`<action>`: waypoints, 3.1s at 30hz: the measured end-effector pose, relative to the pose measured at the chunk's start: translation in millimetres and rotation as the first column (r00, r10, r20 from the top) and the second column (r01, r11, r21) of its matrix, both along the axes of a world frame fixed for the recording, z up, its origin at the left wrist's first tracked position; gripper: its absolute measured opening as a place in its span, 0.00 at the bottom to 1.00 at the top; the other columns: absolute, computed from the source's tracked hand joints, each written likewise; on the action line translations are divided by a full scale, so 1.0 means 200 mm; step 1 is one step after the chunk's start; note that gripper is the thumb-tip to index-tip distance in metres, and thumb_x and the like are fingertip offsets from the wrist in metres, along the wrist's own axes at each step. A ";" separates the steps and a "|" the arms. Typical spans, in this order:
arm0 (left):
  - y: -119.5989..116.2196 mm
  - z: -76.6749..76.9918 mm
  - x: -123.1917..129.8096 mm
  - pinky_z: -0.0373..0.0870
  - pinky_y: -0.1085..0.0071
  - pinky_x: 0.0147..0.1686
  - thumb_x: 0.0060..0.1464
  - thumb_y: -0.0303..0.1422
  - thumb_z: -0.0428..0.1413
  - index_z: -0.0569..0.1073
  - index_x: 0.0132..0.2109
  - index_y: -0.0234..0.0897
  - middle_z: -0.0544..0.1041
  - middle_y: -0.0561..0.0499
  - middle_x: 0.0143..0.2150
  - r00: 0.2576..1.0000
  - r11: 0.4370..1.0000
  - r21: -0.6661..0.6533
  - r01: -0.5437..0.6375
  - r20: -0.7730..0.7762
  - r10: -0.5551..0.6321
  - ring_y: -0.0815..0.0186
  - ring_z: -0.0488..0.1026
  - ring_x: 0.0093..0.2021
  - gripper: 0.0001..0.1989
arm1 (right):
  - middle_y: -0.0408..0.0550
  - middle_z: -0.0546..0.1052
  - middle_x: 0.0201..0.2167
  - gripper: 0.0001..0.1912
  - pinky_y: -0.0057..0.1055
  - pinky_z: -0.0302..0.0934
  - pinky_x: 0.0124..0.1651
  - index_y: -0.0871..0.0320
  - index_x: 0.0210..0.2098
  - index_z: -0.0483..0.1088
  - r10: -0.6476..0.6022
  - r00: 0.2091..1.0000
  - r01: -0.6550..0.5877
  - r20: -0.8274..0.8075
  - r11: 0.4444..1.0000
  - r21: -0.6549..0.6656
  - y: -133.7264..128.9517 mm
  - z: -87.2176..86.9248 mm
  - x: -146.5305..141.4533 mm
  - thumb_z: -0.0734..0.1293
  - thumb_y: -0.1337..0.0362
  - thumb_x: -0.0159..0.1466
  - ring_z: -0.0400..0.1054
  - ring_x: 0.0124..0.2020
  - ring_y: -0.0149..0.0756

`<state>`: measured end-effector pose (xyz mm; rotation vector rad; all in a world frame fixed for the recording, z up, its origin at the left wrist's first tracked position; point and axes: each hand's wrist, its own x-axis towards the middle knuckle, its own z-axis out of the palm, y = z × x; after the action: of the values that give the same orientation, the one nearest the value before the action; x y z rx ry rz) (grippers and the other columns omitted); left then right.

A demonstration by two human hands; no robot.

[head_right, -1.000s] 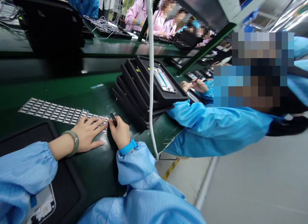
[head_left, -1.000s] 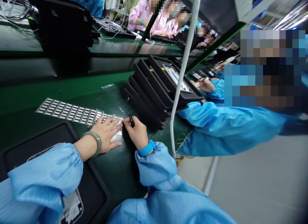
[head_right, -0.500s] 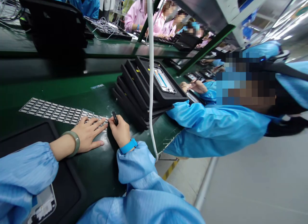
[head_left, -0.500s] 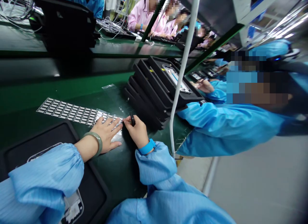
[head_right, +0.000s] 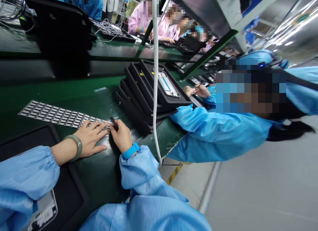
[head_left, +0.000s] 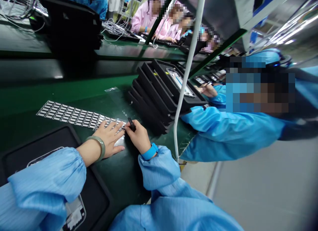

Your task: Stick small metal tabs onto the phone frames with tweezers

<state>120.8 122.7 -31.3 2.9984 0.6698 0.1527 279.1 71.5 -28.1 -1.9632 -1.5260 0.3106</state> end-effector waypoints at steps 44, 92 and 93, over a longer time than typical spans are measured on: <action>-0.01 0.01 -0.01 0.53 0.49 0.52 0.55 0.49 0.45 0.63 0.57 0.39 0.57 0.43 0.64 1.000 0.998 -0.059 -0.012 0.005 0.012 0.50 0.56 0.60 0.28 | 0.48 0.75 0.34 0.07 0.29 0.60 0.36 0.57 0.36 0.67 0.031 0.965 -0.035 0.261 0.999 0.014 -0.08 -0.05 -0.07 0.58 0.69 0.61 0.69 0.36 0.37; -0.01 -0.03 -0.02 0.51 0.48 0.53 0.56 0.49 0.41 0.59 0.59 0.36 0.52 0.45 0.66 1.000 0.998 -0.056 -0.016 0.008 0.016 0.51 0.54 0.61 0.30 | 0.46 0.74 0.29 0.06 0.26 0.60 0.34 0.57 0.32 0.67 0.013 0.980 -0.030 0.198 0.996 0.081 -0.11 -0.06 -0.08 0.59 0.68 0.61 0.69 0.32 0.33; -0.01 -0.03 -0.02 0.51 0.48 0.53 0.56 0.49 0.42 0.59 0.59 0.36 0.52 0.45 0.66 1.000 0.998 -0.056 -0.018 0.006 0.018 0.51 0.54 0.61 0.30 | 0.46 0.74 0.30 0.06 0.27 0.60 0.35 0.57 0.31 0.68 0.014 0.979 -0.031 0.204 0.996 0.078 -0.12 -0.06 -0.08 0.59 0.69 0.61 0.69 0.32 0.34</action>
<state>117.1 120.0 -36.4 2.9383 0.6891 0.1429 263.3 48.2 -39.8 -1.9637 -1.6622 0.0565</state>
